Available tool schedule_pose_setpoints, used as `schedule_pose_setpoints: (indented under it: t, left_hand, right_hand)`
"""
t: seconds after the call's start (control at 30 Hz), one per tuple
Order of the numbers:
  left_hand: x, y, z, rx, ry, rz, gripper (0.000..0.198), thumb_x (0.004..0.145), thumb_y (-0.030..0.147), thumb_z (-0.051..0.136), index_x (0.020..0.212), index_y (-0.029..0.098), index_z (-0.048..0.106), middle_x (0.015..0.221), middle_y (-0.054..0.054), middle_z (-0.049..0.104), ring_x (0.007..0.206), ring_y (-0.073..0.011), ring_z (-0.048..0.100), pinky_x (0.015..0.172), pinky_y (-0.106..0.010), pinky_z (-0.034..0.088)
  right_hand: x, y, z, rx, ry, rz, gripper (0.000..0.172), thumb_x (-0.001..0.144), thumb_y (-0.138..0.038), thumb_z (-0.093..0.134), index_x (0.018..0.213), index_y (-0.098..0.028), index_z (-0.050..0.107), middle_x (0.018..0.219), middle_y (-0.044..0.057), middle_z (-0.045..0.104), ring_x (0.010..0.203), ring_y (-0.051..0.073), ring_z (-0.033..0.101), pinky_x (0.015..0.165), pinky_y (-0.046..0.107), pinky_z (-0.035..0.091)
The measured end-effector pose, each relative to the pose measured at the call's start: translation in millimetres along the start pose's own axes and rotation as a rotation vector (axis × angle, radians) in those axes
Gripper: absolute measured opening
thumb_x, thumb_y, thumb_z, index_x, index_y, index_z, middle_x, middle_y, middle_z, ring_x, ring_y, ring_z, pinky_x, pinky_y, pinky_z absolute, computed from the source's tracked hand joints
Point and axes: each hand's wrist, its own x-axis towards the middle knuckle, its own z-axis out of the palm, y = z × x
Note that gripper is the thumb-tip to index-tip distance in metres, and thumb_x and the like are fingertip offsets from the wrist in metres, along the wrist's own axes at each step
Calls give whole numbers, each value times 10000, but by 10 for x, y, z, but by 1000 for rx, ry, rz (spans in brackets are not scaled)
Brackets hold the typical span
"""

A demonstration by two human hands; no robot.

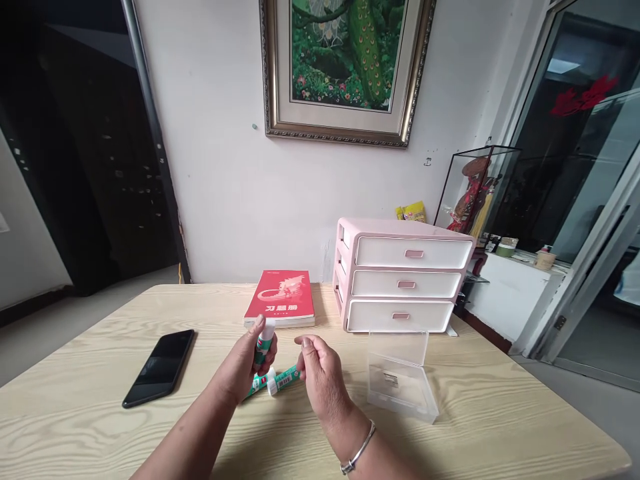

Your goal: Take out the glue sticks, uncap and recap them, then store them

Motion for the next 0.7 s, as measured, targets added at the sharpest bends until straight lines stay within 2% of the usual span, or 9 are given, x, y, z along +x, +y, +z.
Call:
schedule_pose_setpoints:
  t: [0.07,0.13,0.3,0.43,0.5,0.6,0.63,0.7]
  left_hand:
    - [-5,38,6,-35,85,-34,594,838,711,442,559,186,449,475,41,383,402,-63,276,417,-218,178]
    - [-12,79,16,-107,119,-57,541,831,661,455,558,193,447,463,46,371,396,-66,263,412,-216,153]
    - [-26,114,46,-161,83,-31,483,829,569,409,506,210,395,428,46,321,378,-73,226,400,-222,124]
    - [-20,109,11,-64,102,-25,486,850,593,368,535,222,375,450,49,323,389,-85,244,401,-231,159]
    - [7,111,-82,126,137,12,514,867,647,382,596,214,441,502,37,398,429,-100,324,433,-238,236]
    - [109,85,-314,669,213,83,552,893,692,370,764,196,576,658,-29,577,609,-177,528,580,-279,378]
    - [157,57,-397,869,235,83,561,912,685,339,808,196,594,735,-61,629,700,-217,580,631,-298,396]
    - [258,-29,-540,1164,237,-2,546,957,619,283,926,192,622,915,-119,692,845,-275,630,691,-325,412]
  right_hand:
    - [-40,66,-10,-14,20,-14,479,956,-589,450,1036,-165,656,631,-1,549,578,137,507,538,246,422]
    - [-60,99,-54,-8,59,-28,473,956,-588,449,1026,-168,656,620,-5,538,569,136,496,535,245,419]
    - [-34,120,-190,52,197,-7,477,946,-610,453,993,-176,645,580,-24,491,517,129,453,488,240,384]
    - [10,170,-264,73,247,-10,457,950,-603,455,989,-184,635,581,-33,481,500,120,444,485,233,377]
    - [35,201,-309,53,259,-27,455,954,-600,446,994,-188,634,583,-35,480,502,123,448,491,234,381]
    - [74,232,-406,-66,272,-62,459,958,-589,426,1009,-189,645,610,-23,506,528,139,482,520,247,404]
    - [84,236,-442,-143,269,-67,458,962,-578,417,1013,-189,652,626,-14,527,541,147,500,531,253,411]
    - [97,229,-508,-338,245,-71,431,971,-533,407,1006,-192,668,673,10,586,604,167,558,578,264,429]
